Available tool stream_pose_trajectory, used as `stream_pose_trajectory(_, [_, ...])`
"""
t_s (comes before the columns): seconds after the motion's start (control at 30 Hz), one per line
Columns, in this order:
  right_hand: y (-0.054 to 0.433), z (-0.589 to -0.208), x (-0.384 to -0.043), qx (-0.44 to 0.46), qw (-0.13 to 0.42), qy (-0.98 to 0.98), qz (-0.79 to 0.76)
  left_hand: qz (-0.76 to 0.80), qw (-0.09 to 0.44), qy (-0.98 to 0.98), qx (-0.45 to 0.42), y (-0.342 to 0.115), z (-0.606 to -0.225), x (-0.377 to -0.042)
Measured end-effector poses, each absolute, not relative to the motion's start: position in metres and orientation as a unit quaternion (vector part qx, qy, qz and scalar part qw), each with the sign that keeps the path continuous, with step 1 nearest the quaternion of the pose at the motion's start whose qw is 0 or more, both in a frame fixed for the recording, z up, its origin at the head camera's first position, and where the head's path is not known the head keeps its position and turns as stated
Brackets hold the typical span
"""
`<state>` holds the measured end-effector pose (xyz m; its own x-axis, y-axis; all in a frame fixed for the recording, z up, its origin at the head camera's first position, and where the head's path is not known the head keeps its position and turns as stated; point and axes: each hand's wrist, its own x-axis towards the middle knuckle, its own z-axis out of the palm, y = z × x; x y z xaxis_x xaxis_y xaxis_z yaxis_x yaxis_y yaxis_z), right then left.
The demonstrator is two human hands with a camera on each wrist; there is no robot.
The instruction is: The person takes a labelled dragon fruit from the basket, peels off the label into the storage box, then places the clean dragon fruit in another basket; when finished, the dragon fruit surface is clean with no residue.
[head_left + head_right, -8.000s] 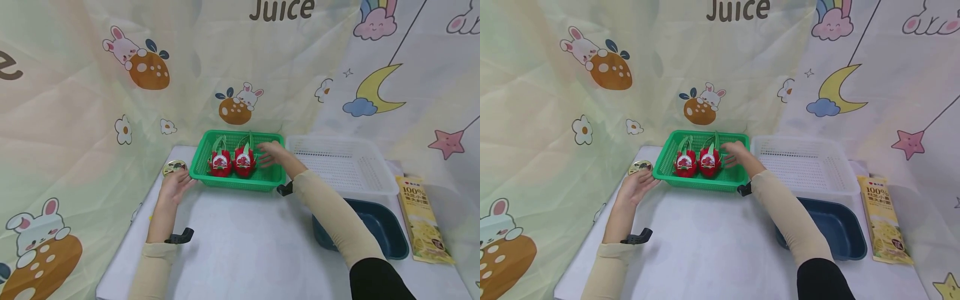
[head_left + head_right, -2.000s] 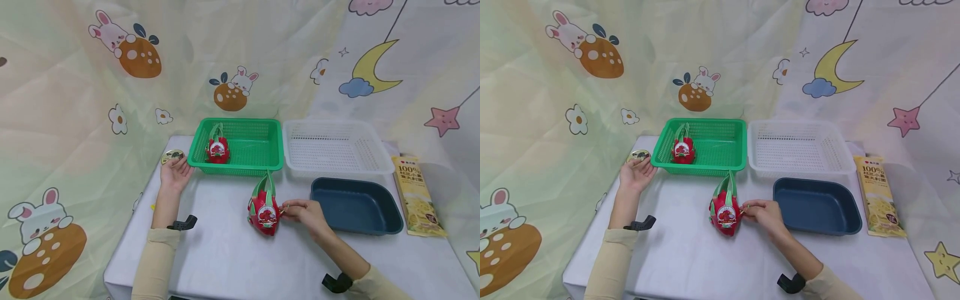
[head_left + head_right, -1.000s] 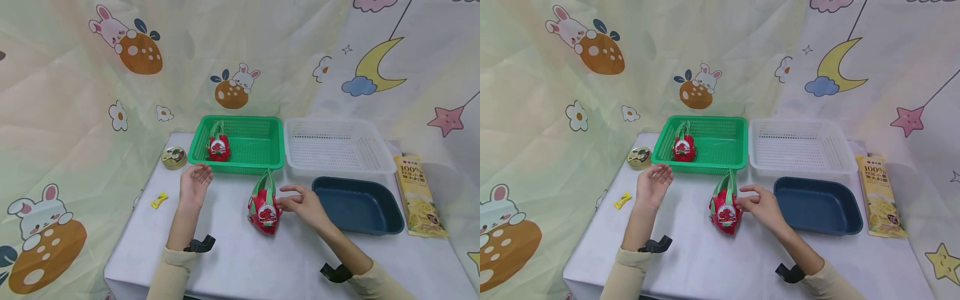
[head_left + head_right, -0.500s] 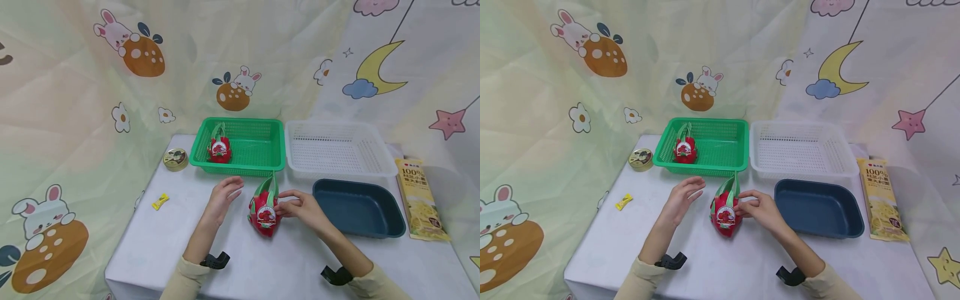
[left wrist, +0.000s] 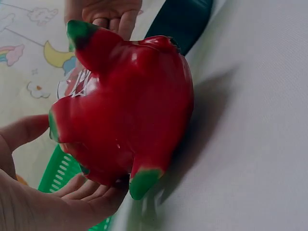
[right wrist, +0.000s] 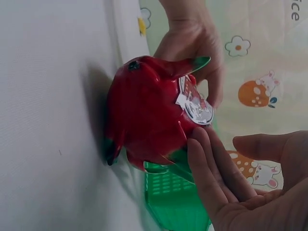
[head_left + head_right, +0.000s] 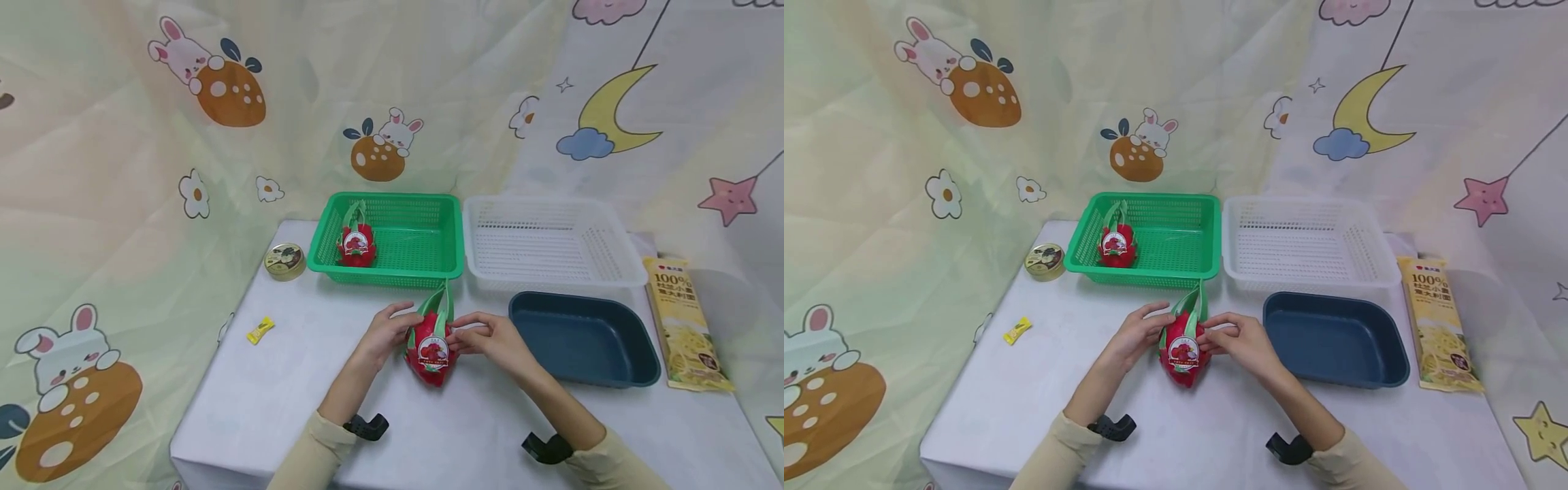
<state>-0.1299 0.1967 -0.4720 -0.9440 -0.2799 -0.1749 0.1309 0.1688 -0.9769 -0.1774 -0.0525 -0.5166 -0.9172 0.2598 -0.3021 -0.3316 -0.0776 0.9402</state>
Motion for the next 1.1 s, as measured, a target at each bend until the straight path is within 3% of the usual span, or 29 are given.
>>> stream_pose_trajectory(0.87, [0.194, -0.475, -0.131, -0.04, 0.187, 0.715, -0.672, 0.728, 0.164, 0.662, -0.069, -0.052, -0.52, -0.168])
stream_pose_trajectory(1.1, [0.193, -0.48, -0.134, -0.041, 0.18, 0.722, -0.667, 0.733, 0.142, 0.664, -0.036, -0.057, -0.515, -0.17])
